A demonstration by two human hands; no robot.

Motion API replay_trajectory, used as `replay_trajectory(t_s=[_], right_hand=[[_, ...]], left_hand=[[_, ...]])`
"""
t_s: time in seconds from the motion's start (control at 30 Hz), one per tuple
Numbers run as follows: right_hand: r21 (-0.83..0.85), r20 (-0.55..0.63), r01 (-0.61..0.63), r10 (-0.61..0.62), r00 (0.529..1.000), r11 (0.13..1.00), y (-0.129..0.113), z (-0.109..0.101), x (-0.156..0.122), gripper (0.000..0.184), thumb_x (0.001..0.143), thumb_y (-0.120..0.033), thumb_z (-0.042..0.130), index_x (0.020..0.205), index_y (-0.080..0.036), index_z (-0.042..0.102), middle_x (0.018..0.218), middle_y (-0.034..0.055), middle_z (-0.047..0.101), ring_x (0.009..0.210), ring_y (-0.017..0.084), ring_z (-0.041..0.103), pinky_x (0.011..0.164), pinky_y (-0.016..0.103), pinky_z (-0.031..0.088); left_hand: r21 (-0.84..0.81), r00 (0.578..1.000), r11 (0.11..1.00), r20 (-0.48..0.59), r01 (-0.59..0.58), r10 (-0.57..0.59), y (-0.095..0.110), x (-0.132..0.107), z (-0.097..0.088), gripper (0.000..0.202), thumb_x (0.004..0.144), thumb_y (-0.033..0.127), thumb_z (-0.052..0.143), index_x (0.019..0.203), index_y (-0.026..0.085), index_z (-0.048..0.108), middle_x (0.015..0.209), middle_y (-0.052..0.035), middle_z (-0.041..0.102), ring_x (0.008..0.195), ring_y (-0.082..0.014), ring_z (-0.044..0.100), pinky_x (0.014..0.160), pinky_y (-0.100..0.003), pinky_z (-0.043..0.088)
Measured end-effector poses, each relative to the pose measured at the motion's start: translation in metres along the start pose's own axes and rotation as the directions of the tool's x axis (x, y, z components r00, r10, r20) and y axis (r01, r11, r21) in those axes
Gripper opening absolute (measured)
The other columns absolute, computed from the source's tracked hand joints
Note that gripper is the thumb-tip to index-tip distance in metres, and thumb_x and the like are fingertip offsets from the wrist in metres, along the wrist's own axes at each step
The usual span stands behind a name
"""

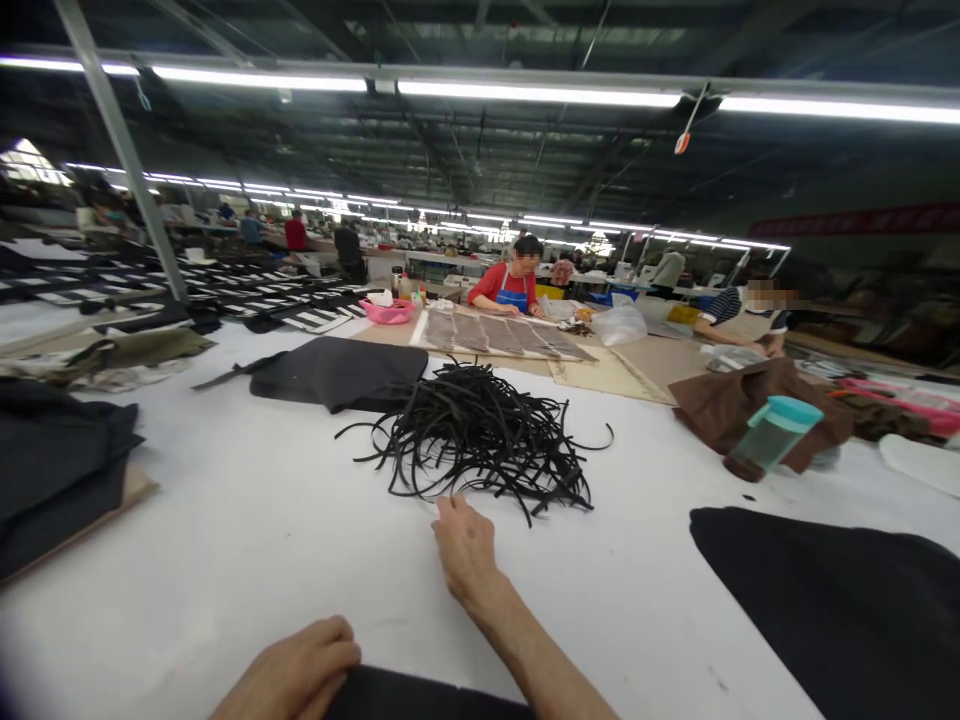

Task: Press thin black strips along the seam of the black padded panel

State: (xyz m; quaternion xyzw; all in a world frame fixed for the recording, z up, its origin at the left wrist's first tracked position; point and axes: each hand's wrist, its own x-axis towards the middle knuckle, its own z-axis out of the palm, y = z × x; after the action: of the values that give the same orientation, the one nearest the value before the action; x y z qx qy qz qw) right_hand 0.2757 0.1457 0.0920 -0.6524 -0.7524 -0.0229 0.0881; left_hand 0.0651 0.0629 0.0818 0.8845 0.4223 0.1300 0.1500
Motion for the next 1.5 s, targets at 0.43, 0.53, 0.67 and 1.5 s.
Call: replay_trajectory(t_s=[0.43,0.53,0.67,1.5], right_hand=[[0.272,0.184,0.059,-0.112,0.976,0.961,-0.015,-0.009,-0.028,0.025,0.086,-0.019,0.043,0.072,-0.021,0.063,0.066,-0.0019,0.065,0.065,0.012,0.058,0.061,0.019,0.037],[0.476,0.203,0.06,-0.177,0.963,0.877,-0.011,-0.019,-0.065,0.025,0.085,-0.02,0.043,0.066,-0.02,0.06,0.059,-0.0045,0.06,0.058,0.009,0.054,0.058,0.018,0.035],[0.623,0.256,-0.163,-0.002,0.967,0.765,0.017,-0.024,-0.106,0.032,0.087,-0.031,0.038,0.061,-0.019,0.052,0.056,-0.0033,0.054,0.054,0.011,0.051,0.055,0.021,0.034],[0.606,0.619,-0.728,0.385,0.685,0.322,0.11,-0.012,-0.212,0.04,0.067,-0.06,0.058,0.066,-0.02,0.057,0.059,-0.0005,0.049,0.048,0.011,0.037,0.044,0.025,0.026]], left_hand=[[-0.329,0.997,0.943,-0.027,0.053,-0.066,-0.002,0.035,-0.01,0.037,0.077,0.009,0.036,0.106,0.023,0.056,0.108,-0.0031,0.059,0.105,-0.016,0.052,0.096,-0.029,0.037],[-0.463,0.998,0.887,0.063,0.006,0.026,-0.003,0.05,-0.009,0.042,0.073,0.01,0.041,0.11,0.023,0.055,0.108,-0.0016,0.06,0.106,-0.015,0.051,0.097,-0.027,0.036],[-0.49,0.992,0.869,0.129,0.066,-0.002,-0.008,0.06,-0.01,0.019,0.072,0.017,0.045,0.076,0.018,0.064,0.077,-0.0001,0.063,0.075,-0.0149,0.056,0.074,-0.023,0.043],[-0.575,0.734,0.469,0.42,0.671,-0.534,0.004,-0.014,-0.006,0.016,0.063,0.03,0.054,0.058,0.016,0.049,0.042,0.0056,0.046,0.032,-0.0068,0.036,0.035,-0.019,0.023]])
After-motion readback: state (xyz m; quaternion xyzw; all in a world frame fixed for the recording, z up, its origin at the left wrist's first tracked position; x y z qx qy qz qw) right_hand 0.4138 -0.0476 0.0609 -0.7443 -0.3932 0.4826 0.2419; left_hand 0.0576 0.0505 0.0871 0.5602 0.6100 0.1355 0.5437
